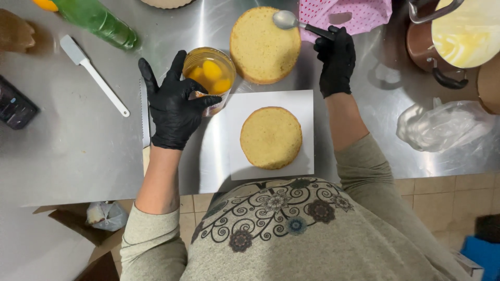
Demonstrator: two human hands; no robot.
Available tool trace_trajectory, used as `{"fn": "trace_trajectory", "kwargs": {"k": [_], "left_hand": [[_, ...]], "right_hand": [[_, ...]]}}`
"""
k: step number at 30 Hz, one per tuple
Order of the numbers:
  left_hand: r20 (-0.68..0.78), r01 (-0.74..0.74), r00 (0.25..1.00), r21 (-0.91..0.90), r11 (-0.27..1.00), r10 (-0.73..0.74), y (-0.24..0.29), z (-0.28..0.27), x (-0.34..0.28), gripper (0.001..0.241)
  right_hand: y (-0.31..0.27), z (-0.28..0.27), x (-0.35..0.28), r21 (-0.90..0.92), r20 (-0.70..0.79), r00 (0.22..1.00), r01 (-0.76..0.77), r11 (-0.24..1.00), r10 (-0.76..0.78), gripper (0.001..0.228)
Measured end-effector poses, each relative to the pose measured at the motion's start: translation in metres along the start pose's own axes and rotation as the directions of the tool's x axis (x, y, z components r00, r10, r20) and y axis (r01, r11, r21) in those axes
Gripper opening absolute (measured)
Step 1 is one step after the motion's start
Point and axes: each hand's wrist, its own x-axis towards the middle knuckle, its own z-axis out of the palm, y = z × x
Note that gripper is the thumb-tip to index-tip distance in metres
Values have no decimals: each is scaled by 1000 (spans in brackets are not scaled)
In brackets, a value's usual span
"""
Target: Moistening sponge cake layers with peach syrup using a spoon on a bakery workbench.
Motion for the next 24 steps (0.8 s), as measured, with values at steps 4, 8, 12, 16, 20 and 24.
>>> {"fn": "trace_trajectory", "kwargs": {"k": [4, 8, 12, 16, 20, 24], "left_hand": [[19, 58, 998, -21, 998, -58, 6, -7, -2, 30], [4, 93, 996, -87, 992, -93, 4, -8, -9, 32], [3, 65, 998, -32, 997, -65, 1, -7, -14, 32], [-8, 69, 998, -42, 997, -69, -2, -7, -17, 35], [13, 51, 999, 17, 999, -52, -3, -7, -17, 34], [-8, 27, 1000, 20, 999, -27, -3, -5, -18, 34]], "right_hand": [[0, 11, -1, 9, 44, 999, 4, 1000, -4, 43], [0, 30, -5, -42, 101, 995, 15, 999, -11, 42], [-4, 48, -24, -95, 176, 984, 28, 995, -11, 41], [-20, 50, -46, -177, 270, 961, 103, 979, -53, 40], [-42, 40, -58, -179, 390, 909, 229, 957, -145, 35], [-72, 26, -68, -196, 413, 865, 390, 900, -285, 33]]}}
